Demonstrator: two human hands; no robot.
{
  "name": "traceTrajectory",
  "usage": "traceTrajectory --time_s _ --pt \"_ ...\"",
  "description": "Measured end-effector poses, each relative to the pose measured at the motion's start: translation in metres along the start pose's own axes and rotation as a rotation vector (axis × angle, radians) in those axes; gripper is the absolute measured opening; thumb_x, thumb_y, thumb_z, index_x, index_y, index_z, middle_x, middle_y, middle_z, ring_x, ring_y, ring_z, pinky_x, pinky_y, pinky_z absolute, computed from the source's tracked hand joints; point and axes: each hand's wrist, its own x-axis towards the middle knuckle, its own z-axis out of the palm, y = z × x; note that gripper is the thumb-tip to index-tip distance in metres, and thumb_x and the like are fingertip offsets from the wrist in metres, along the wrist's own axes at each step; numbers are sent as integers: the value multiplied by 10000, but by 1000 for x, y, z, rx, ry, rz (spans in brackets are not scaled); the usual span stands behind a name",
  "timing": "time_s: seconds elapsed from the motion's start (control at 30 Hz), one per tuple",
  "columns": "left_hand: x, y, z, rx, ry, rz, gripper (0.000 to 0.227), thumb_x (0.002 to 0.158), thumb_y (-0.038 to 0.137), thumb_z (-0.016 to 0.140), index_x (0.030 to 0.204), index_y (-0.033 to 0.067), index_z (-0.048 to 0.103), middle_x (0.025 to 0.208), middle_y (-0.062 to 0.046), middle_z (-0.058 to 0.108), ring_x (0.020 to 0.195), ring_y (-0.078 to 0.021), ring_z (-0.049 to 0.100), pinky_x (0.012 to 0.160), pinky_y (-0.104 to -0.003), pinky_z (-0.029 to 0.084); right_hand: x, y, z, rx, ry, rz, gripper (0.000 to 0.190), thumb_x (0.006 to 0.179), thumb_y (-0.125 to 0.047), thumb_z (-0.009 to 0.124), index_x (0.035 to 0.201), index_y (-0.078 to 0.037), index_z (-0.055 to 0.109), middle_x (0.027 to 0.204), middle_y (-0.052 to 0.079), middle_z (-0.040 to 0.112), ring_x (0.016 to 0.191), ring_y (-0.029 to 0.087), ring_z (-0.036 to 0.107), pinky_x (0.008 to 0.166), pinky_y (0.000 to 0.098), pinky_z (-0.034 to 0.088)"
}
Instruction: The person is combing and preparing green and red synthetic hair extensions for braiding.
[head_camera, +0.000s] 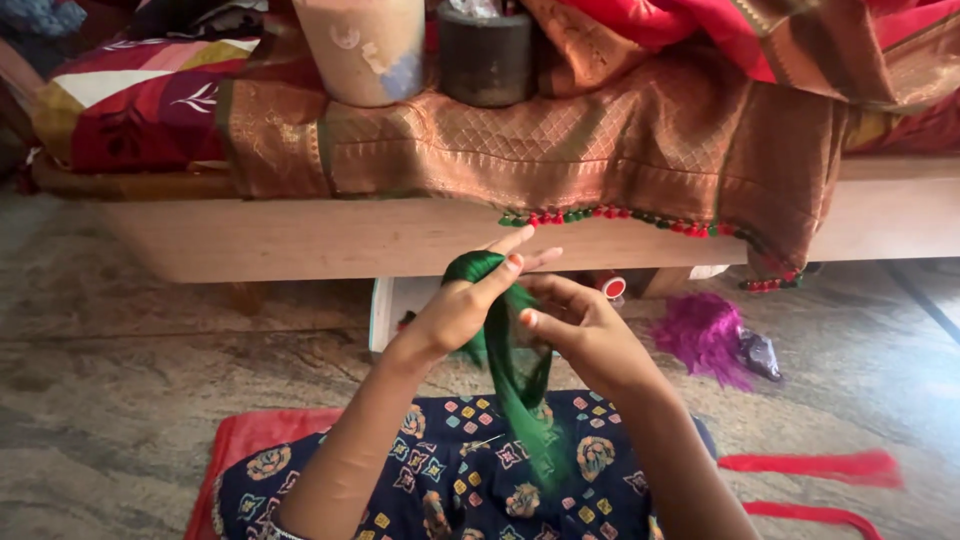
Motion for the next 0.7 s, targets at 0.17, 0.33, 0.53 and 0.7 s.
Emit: traceTrajectory --time_s 0.17,0.33,0.53,0.7 --pt "-3 -5 -3 -70 85 -97 546 1087 245 381 1549 -44 361 1470 -161 611 1147 -238 609 1111 -356 431 -3 8 0 -243 43 -168 133 971 -76 735 1005 51 756 996 35 620 856 127 606 773 301 505" --pt "-9 -5 -1 55 179 -106 519 1117 278 381 1406 -101 586 1397 -164 672 1183 -183 585 1071 -338 448 -2 -2 15 -207 71 -145 158 925 -83 709 1033 22 758 1034 24 700 905 122 668 840 285 552" --pt "-10 -17 -6 118 267 -15 458 1104 257 387 1301 -86 619 1342 -152 712 1202 -175 631 1071 -329 448 5 10 15 -385 134 -73 190 915 -99 707 1059 7 771 911 43 731 840 125 656 794 283 537" --pt "-15 -21 -8 108 377 74 369 1106 230 397 1266 -48 580 1313 -175 730 1200 -168 639 1086 -289 436 3 12 17 -701 132 -204 165 919 -110 719 997 15 794 888 66 679 838 124 630 760 284 507"
